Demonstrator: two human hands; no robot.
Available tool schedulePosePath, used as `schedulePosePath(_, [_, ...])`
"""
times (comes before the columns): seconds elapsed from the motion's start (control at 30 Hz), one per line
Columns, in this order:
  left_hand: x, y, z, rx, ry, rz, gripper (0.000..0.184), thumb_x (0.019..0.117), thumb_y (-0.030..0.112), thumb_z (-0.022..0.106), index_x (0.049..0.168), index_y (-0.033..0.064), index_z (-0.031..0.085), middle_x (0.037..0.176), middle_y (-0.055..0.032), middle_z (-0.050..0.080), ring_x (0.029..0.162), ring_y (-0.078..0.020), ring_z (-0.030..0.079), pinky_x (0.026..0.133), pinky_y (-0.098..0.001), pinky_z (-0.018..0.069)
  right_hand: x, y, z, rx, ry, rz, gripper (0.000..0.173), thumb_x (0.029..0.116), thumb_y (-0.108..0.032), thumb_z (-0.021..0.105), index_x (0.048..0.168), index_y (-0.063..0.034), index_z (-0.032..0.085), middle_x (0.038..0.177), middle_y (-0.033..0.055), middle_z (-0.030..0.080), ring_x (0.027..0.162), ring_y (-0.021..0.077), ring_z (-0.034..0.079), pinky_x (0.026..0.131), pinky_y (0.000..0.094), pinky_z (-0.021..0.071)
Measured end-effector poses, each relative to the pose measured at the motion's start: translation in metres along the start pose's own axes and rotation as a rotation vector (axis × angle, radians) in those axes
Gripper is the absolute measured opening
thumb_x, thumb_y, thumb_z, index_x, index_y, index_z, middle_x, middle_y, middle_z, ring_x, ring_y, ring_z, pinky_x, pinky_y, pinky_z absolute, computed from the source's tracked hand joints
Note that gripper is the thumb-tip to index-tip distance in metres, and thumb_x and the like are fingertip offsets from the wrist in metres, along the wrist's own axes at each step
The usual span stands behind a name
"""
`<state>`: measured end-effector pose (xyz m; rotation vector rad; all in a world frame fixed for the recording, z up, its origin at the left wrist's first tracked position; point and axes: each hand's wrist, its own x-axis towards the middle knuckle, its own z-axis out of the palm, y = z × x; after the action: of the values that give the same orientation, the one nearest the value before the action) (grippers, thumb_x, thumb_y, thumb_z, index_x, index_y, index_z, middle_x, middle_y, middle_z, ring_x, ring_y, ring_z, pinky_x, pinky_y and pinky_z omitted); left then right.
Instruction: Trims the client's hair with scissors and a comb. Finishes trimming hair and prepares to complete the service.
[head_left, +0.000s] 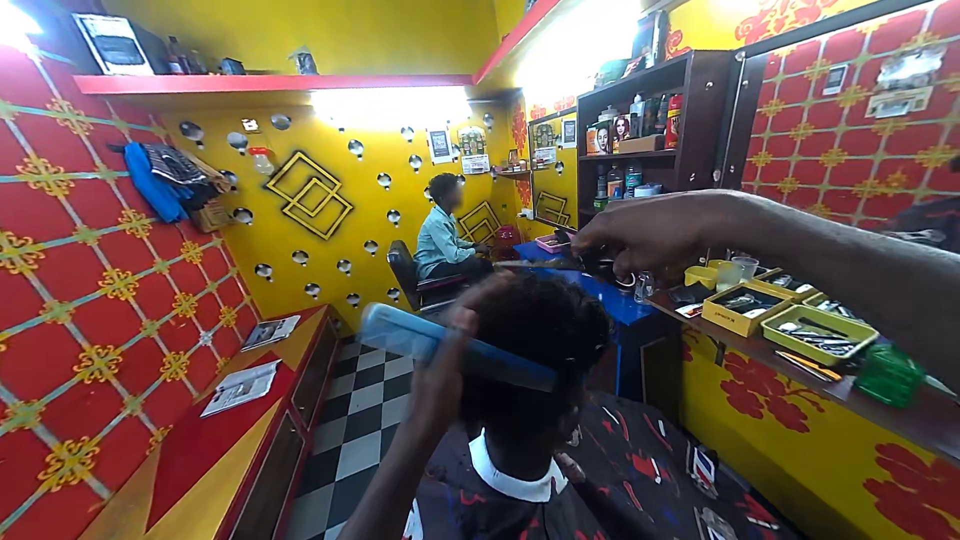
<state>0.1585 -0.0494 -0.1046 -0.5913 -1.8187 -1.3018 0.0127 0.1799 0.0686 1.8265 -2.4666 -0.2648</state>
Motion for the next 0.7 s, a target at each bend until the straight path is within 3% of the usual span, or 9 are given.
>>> schedulePosePath(0.07, [0.002, 0.018, -0.020, -0.235, 0.305, -0.021, 0.058, 0.1090, 0.049, 0.024, 0.131, 0.0141, 0.064, 0.142, -0.0038, 0.061, 0.133, -0.0238, 0.057, 0.112, -0.0429, 0.0460, -0.005, 0.022, 0.016, 0.201, 0.198, 0.028, 0.028, 0.0874, -0.001, 0.077, 0.114, -0.0080, 0.070, 0.100, 0.0053, 0.072, 0.088, 0.0175, 0.068, 0.082, 0.0394, 0.0566])
schedulePosePath(0.13, [-0.007, 0.036, -0.042, -0.346, 0.586, 0.036, 0.061, 0.1101, 0.039, 0.012, 0.126, 0.0113, 0.064, 0.127, -0.0035, 0.067, 0.115, -0.0208, 0.066, 0.099, -0.0401, 0.0546, -0.015, 0.037, 0.043, 0.607, 0.464, 0.021, 0.024, 0.0875, 0.004, 0.075, 0.109, -0.0043, 0.067, 0.100, 0.0050, 0.074, 0.090, 0.0145, 0.073, 0.083, 0.0313, 0.0615])
schedulePosePath(0.2, [-0.026, 0.052, -0.041, -0.317, 0.725, 0.108, 0.061, 0.1109, 0.035, 0.009, 0.122, 0.0110, 0.065, 0.116, -0.0003, 0.071, 0.103, -0.0140, 0.069, 0.089, -0.0313, 0.0577, -0.029, 0.030, 0.074, 1.112, 0.692, -0.003, 0.027, 0.0883, 0.012, 0.059, 0.110, -0.0041, 0.057, 0.108, 0.0095, 0.071, 0.100, 0.0192, 0.070, 0.086, 0.0317, 0.0585])
schedulePosePath(0.27, [-0.046, 0.064, -0.012, -0.289, 0.659, 0.136, 0.061, 0.1114, 0.039, 0.019, 0.110, 0.0146, 0.074, 0.104, 0.0028, 0.075, 0.087, -0.0071, 0.070, 0.076, -0.0220, 0.0588, -0.039, 0.014, 0.106, 1.407, 0.821, -0.048, 0.028, 0.0843, -0.005, 0.049, 0.109, -0.0156, 0.055, 0.109, 0.0048, 0.068, 0.101, 0.0150, 0.066, 0.083, 0.0278, 0.0550])
schedulePosePath(0.33, [-0.065, 0.070, 0.025, -0.233, 0.466, 0.052, 0.059, 0.1068, 0.055, 0.030, 0.109, 0.0209, 0.078, 0.103, 0.0077, 0.075, 0.081, -0.0025, 0.069, 0.070, -0.0175, 0.0571, -0.049, -0.011, 0.141, 1.557, 0.805, -0.131, 0.024, 0.0863, -0.019, 0.058, 0.110, -0.0197, 0.063, 0.103, 0.0025, 0.066, 0.094, 0.0128, 0.064, 0.080, 0.0276, 0.0544])
schedulePosePath(0.4, [-0.077, 0.064, 0.056, -0.189, 0.305, 0.007, 0.059, 0.1043, 0.061, 0.031, 0.116, 0.0254, 0.076, 0.112, 0.0124, 0.071, 0.085, 0.0001, 0.066, 0.073, -0.0156, 0.0546, -0.055, -0.043, 0.169, 1.564, 0.711, -0.142, 0.026, 0.0908, -0.034, 0.071, 0.110, -0.0174, 0.066, 0.096, -0.0004, 0.066, 0.086, 0.0091, 0.064, 0.077, 0.0267, 0.0553])
schedulePosePath(0.5, [-0.084, 0.051, 0.096, -0.175, 0.280, -0.032, 0.058, 0.1044, 0.062, 0.031, 0.117, 0.0258, 0.075, 0.114, 0.0124, 0.069, 0.087, 0.0003, 0.065, 0.074, -0.0147, 0.0536, -0.056, -0.079, 0.208, 1.242, 0.662, -0.272, 0.046, 0.0985, -0.047, 0.064, 0.116, -0.0045, 0.068, 0.095, 0.0008, 0.067, 0.081, 0.0037, 0.062, 0.071, 0.0214, 0.0536])
schedulePosePath(0.6, [-0.082, 0.041, 0.125, -0.197, 0.291, -0.078, 0.057, 0.1046, 0.060, 0.034, 0.111, 0.0222, 0.077, 0.108, 0.0102, 0.069, 0.081, 0.0002, 0.064, 0.070, -0.0143, 0.0542, -0.055, -0.088, 0.221, 0.985, 0.681, -0.433, 0.025, 0.0972, -0.018, 0.068, 0.101, 0.0067, 0.072, 0.092, 0.0185, 0.071, 0.085, 0.0234, 0.069, 0.080, 0.0371, 0.0558])
schedulePosePath(0.7, [-0.083, 0.034, 0.133, -0.100, 0.310, -0.123, 0.057, 0.1012, 0.063, 0.038, 0.116, 0.0216, 0.074, 0.109, 0.0093, 0.068, 0.078, 0.0017, 0.063, 0.067, -0.0141, 0.0534, -0.049, -0.078, 0.226, 0.904, 0.636, -0.585, 0.023, 0.0993, -0.016, 0.065, 0.089, 0.0044, 0.070, 0.080, 0.0171, 0.069, 0.077, 0.0265, 0.067, 0.075, 0.0400, 0.0538])
